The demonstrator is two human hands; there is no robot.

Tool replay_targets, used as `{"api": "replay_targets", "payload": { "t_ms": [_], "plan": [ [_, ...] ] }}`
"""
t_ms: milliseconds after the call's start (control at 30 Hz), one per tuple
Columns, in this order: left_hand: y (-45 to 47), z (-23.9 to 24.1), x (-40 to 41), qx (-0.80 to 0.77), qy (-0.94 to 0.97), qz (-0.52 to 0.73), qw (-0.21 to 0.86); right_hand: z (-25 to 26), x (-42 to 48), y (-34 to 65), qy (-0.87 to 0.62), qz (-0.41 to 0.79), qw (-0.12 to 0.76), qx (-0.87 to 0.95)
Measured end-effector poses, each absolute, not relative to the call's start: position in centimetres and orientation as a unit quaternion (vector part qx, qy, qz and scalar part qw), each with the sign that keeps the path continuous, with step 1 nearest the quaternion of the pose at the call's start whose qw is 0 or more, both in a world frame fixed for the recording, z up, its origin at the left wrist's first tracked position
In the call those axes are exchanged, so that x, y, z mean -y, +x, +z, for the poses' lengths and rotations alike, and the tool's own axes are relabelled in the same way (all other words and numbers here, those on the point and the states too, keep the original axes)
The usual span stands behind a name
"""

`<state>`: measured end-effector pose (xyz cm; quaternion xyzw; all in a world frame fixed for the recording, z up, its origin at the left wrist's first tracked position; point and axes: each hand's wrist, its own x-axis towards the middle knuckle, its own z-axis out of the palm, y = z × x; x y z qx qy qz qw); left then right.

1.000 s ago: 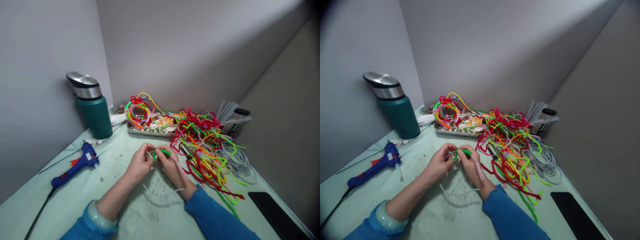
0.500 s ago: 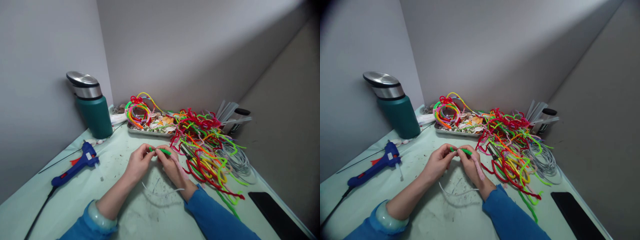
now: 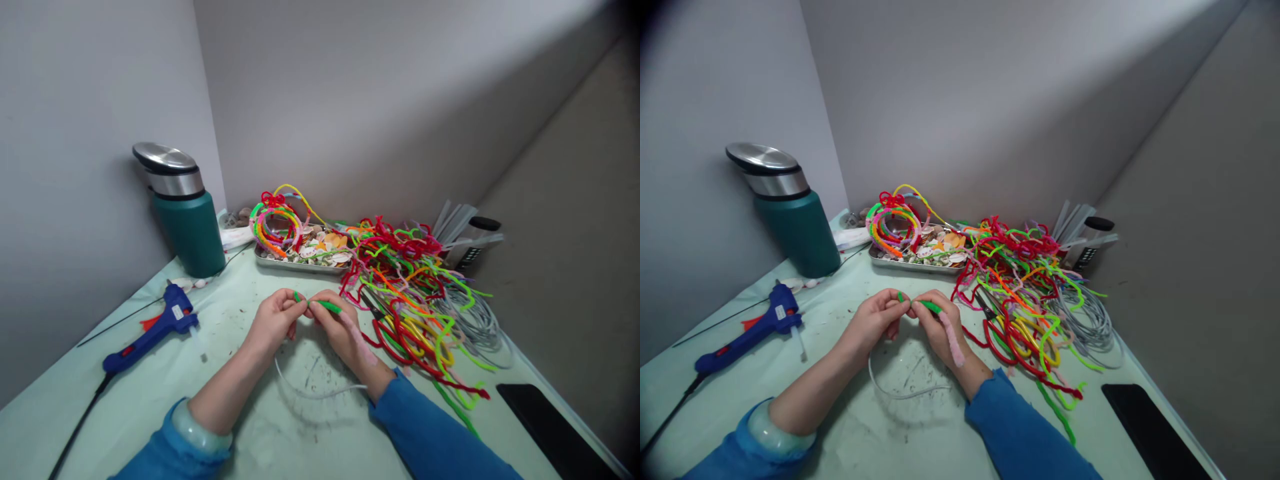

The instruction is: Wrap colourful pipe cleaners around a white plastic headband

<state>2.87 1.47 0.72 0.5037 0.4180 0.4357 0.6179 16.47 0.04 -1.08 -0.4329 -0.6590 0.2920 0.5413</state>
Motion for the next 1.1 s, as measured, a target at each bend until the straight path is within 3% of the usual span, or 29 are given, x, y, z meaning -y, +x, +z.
{"api": "replay_targets", "payload": {
  "t_ms": [133, 533, 667, 900, 1100],
  "plan": [
    [2.9, 0.6, -1.5, -0.425, 0.503, 0.432, 0.617, -1.4, -0.2, 16.4, -0.442, 0.298, 0.538, 0.653],
    [2.7, -0.3, -1.6, -0.503, 0.613, 0.44, 0.422, -2.0, -0.6, 16.4, -0.495, 0.286, 0.537, 0.62],
    [2.7, 0.0, -1.7, -0.498, 0.597, 0.443, 0.446, -1.5, -0.4, 16.3, -0.484, 0.288, 0.526, 0.638],
    [2.9, 0.2, -1.8, -0.485, 0.477, 0.44, 0.586, -1.4, -0.1, 16.4, -0.463, 0.27, 0.524, 0.662],
    [3.0, 0.0, -1.7, -0.48, 0.53, 0.485, 0.503, -1.6, -0.2, 16.4, -0.465, 0.276, 0.516, 0.665]
  ]
}}
